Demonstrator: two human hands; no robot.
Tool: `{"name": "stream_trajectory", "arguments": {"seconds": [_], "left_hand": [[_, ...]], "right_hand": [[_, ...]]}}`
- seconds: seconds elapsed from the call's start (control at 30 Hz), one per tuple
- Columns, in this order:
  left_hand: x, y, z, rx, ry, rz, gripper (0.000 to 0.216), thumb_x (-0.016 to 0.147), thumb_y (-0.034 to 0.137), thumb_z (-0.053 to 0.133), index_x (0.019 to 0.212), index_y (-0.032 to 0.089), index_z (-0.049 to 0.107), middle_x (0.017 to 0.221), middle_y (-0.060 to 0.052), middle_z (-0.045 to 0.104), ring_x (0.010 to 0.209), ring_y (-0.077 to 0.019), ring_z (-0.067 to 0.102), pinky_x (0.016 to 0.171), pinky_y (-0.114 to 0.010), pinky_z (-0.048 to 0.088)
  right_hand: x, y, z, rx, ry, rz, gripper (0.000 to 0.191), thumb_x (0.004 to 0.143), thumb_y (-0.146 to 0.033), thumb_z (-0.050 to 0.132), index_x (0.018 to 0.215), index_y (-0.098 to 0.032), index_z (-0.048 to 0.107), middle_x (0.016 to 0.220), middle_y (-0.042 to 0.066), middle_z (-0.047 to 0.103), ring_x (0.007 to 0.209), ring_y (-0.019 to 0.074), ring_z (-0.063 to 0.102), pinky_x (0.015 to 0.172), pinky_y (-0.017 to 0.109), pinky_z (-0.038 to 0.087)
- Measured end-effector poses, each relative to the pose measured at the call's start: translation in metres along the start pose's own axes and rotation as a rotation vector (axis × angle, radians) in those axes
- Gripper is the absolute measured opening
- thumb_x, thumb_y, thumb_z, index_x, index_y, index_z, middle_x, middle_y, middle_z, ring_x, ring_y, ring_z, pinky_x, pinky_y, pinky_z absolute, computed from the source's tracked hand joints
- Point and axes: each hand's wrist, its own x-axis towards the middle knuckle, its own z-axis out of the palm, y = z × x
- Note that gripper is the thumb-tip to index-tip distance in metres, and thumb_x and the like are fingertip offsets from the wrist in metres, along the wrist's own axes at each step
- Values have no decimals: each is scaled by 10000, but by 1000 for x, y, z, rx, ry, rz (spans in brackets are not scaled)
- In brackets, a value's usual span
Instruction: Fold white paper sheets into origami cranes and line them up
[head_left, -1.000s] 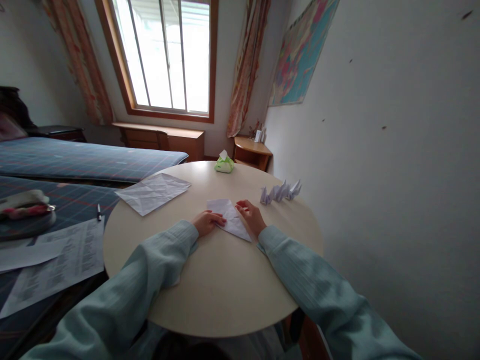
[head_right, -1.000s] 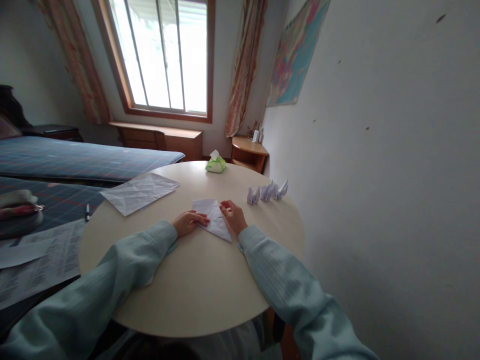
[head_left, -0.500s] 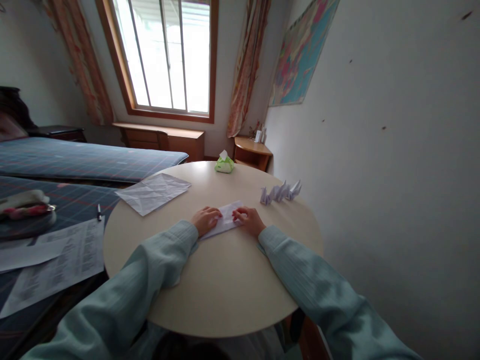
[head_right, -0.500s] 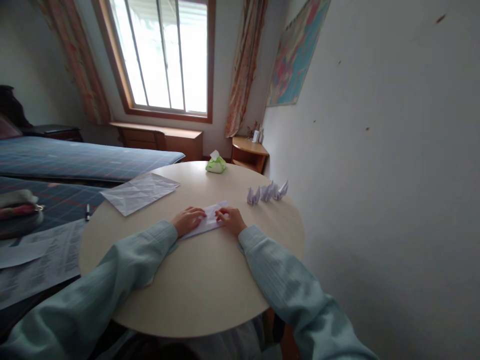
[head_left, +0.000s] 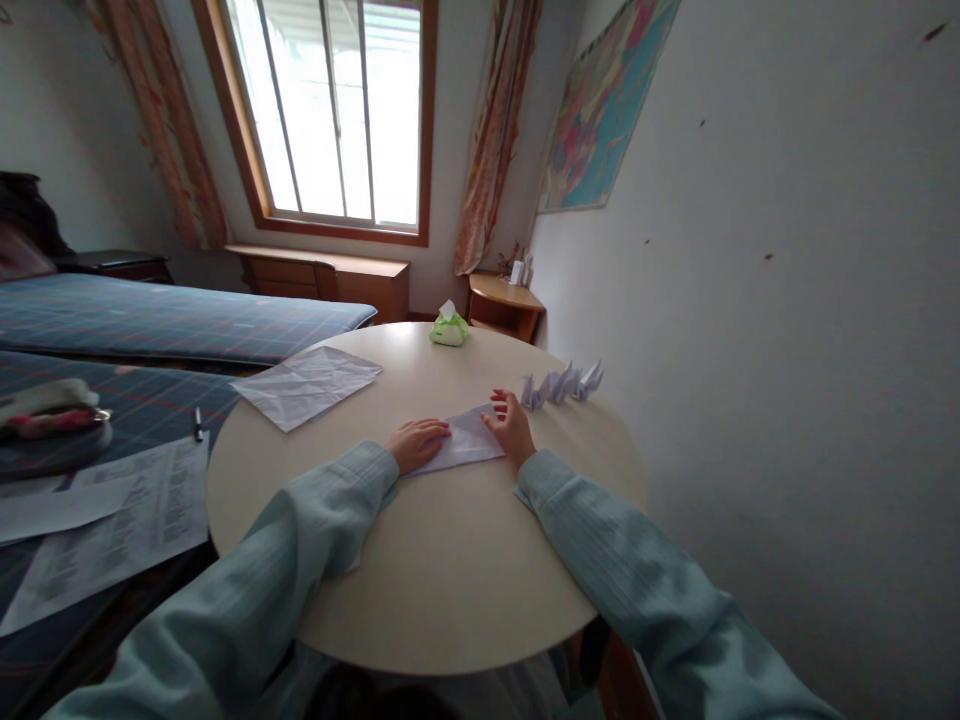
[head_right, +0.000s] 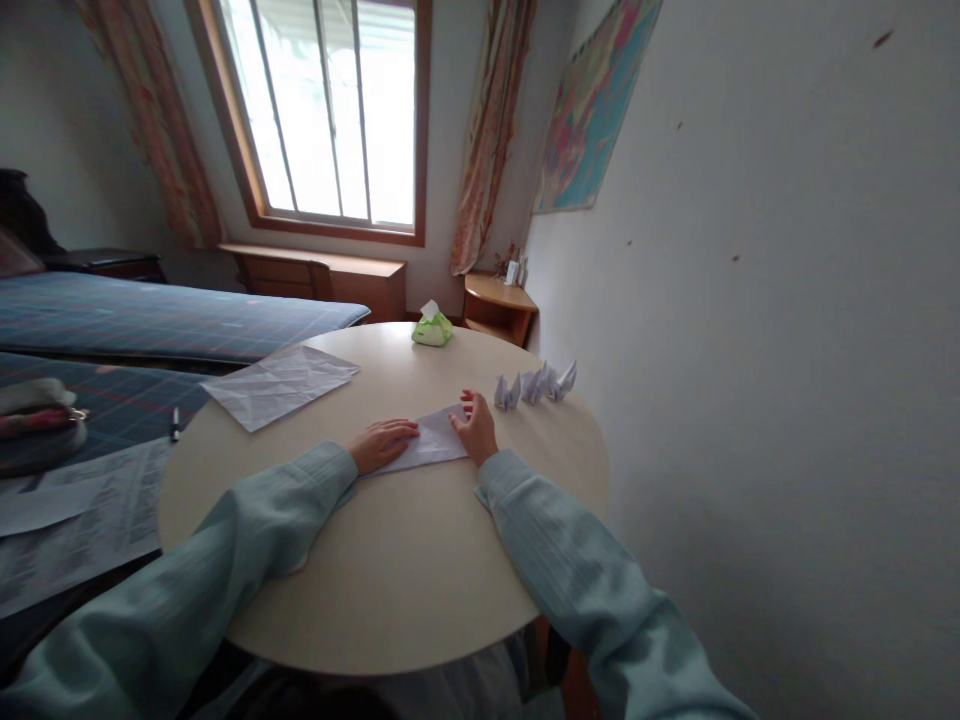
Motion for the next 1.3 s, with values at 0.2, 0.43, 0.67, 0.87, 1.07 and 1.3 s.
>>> {"name": "stream_trajectory", "arguments": {"seconds": [0.2, 0.43, 0.67, 0.87, 1.07, 1.3], "left_hand": [[0, -4, 3, 119, 47, -140, 311, 766, 276, 356, 1039, 245, 503, 1169, -1, 489, 1095, -173, 405, 915, -355, 337], [1, -8, 5, 132, 79, -140, 309, 750, 255, 372, 1031, 247, 500, 1128, -8, 499, 1044, -176, 438, 908, -344, 338], [0, -10, 6, 127, 139, -165, 352, 727, 285, 410, 1059, 179, 463, 1111, -67, 485, 1028, -192, 441, 907, -343, 343], [1, -4, 1, 81, 13, -116, 407, 767, 233, 326, 1167, 206, 393, 1241, -32, 411, 1129, -168, 371, 948, -346, 300], [0, 2, -4, 93, -72, -122, 431, 791, 384, 315, 1174, 210, 409, 1255, -32, 404, 1174, -179, 314, 969, -349, 258], [-3, 8, -8, 107, -166, -144, 749, 655, 638, 368, 1260, 210, 268, 1336, -55, 258, 1228, -222, 195, 989, -395, 168]], "right_hand": [[-5, -13, -3, 129, -151, -57, 345, 632, -152, 515, 976, -163, 505, 842, 43, 589, 650, 108, 549, 623, 257, 463], [-12, -22, -4, -26, -407, -297, 264, 579, -12, 435, 657, -169, 632, 680, 7, 602, 648, 100, 526, 620, 209, 406], [-11, -22, -4, -67, -484, -286, 221, 603, -31, 443, 620, -156, 625, 673, 4, 586, 595, 77, 487, 571, 181, 374], [-11, -21, -3, -123, -476, -318, 209, 631, -56, 463, 682, -174, 628, 671, 2, 582, 586, 85, 485, 595, 201, 397], [-11, -18, -2, -157, -470, -376, 271, 629, -53, 494, 810, -210, 619, 882, 20, 614, 852, 136, 522, 809, 284, 395], [-11, -17, -2, -133, -501, -358, 238, 653, -86, 497, 814, -205, 625, 944, 22, 616, 904, 136, 525, 851, 300, 390]]}}
